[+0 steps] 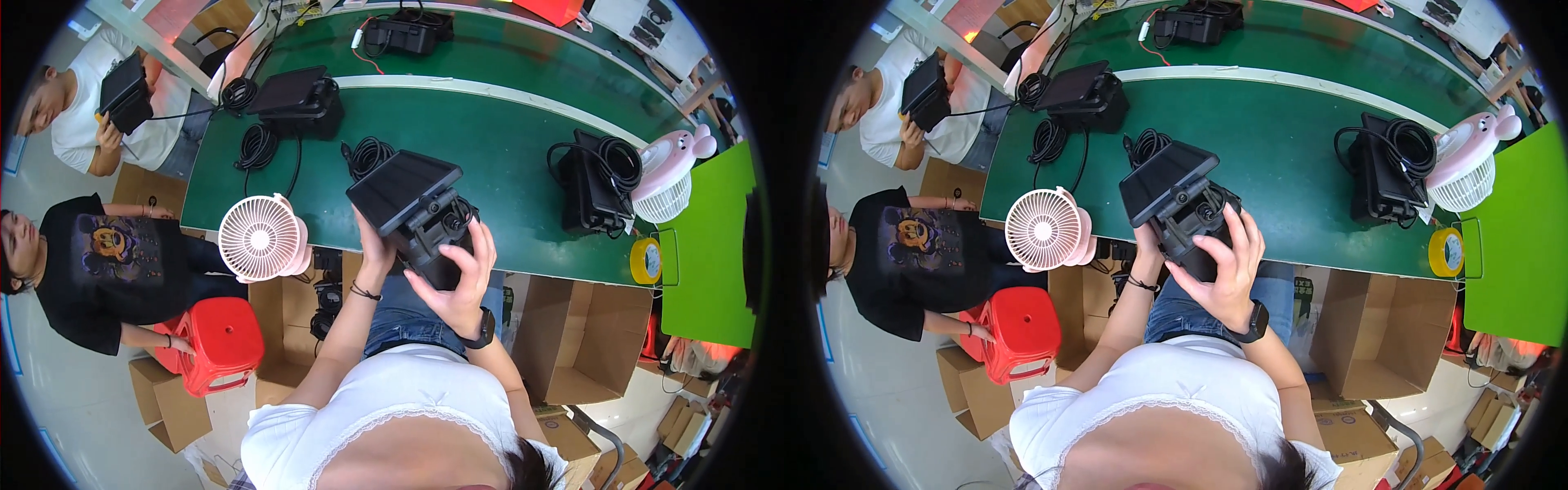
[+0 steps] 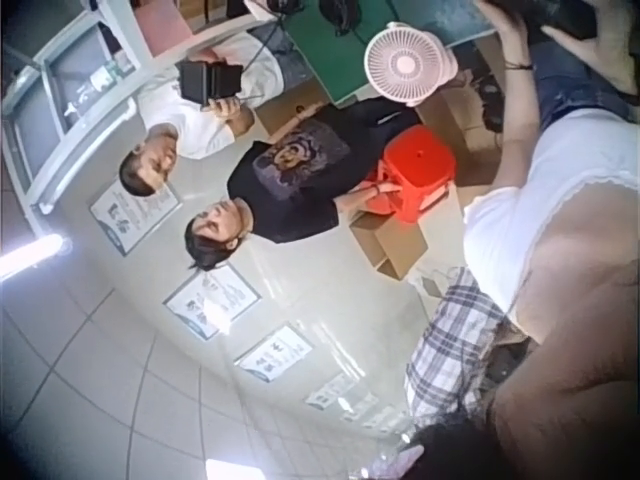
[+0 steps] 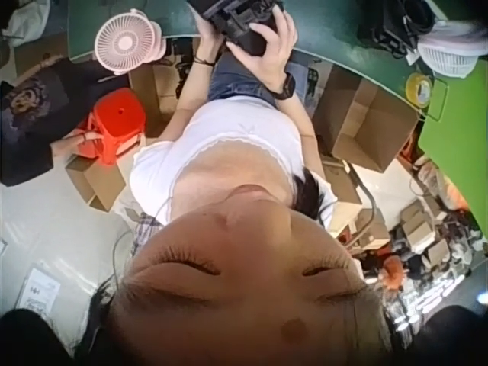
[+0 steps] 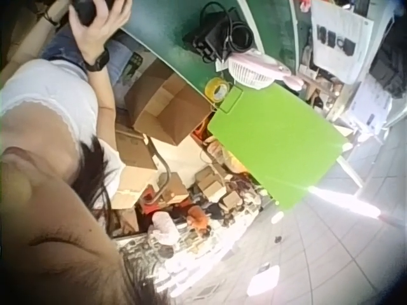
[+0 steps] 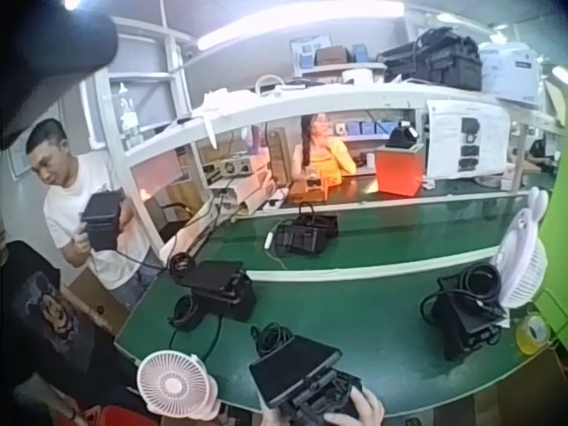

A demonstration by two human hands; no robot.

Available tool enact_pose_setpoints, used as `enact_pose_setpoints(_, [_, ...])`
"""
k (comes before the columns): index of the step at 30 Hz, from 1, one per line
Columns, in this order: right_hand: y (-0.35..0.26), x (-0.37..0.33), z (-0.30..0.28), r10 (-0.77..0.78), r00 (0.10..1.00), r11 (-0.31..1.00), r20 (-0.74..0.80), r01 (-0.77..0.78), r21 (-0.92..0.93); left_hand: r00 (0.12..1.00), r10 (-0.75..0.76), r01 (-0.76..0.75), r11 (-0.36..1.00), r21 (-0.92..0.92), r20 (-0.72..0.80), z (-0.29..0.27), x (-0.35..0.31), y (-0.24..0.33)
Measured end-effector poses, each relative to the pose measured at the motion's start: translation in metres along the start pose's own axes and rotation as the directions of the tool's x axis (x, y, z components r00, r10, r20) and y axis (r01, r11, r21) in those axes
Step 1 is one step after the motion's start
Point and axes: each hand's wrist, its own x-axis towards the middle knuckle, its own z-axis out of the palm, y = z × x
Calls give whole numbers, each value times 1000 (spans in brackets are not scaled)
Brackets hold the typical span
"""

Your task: Assembling and inspecting portable solar-powered battery units on a production line.

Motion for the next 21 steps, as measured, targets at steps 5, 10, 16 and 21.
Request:
enact_pose_setpoints(5, [31, -2, 0, 177, 981, 890, -78, -126, 438, 994, 109, -109, 988, 107, 7, 7, -12, 8])
enact_pose_setpoints(10, [42, 5, -4, 481, 877, 662, -5, -359, 658, 969, 245, -246, 953, 178, 29, 6, -19, 2])
enact_pose_setpoints(16, [41, 10, -6, 481, 874, 723, -66, -353, 594, 974, 224, -226, 973, 42, 45, -6, -20, -11])
enact_pose_setpoints(21, [62, 5, -6, 607, 794, 498, 27, -407, 766, 944, 324, -330, 935, 129, 66, -16, -37, -23])
